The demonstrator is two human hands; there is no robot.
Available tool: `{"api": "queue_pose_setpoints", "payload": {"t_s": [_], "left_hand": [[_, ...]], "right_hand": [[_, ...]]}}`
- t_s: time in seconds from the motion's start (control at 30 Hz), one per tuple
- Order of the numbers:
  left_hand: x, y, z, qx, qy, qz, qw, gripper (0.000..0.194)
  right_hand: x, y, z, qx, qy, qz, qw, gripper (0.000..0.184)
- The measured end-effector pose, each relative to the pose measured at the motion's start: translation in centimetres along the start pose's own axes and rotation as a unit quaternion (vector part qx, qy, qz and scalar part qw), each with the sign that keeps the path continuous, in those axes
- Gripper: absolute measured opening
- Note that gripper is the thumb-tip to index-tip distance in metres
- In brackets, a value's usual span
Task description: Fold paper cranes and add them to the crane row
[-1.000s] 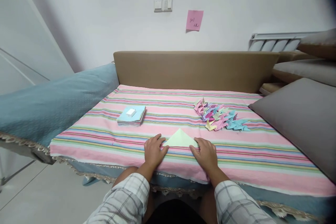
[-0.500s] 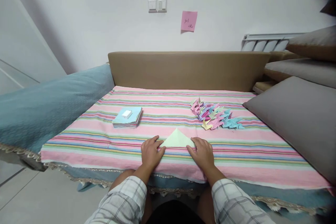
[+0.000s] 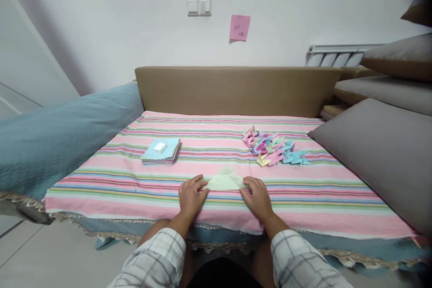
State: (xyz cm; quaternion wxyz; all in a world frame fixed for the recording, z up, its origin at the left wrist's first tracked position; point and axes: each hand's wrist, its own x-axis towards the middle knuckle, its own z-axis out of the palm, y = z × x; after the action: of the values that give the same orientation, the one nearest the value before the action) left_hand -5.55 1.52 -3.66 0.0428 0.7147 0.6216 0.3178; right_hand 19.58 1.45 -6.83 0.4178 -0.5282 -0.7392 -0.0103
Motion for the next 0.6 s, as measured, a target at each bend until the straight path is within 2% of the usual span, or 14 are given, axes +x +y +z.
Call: {"api": "queue_pose_setpoints", "payload": {"t_s": [0.17,0.33,0.6], "left_hand": [[-0.01,0.4,-0.26,-0.029,0.004,-0.015,0.999,0.006],[-0.07,0.23,-0.13,-0.039,0.01,0.004,0.999,0.01],[-0.24,-0.13,0.3,-0.017,0.024,0.038,0.999,0.016]], "right_hand": [[0.11,-0.13,-0.21,0.028,0.013,-0.035,0.999,0.008],[0.0,-0.07,-0.24,0.056,0.001,-0.042,0.998,0.029],[-0.3,0.5,0.31,0.057,0.002,-0.044,0.997,0.039]]}}
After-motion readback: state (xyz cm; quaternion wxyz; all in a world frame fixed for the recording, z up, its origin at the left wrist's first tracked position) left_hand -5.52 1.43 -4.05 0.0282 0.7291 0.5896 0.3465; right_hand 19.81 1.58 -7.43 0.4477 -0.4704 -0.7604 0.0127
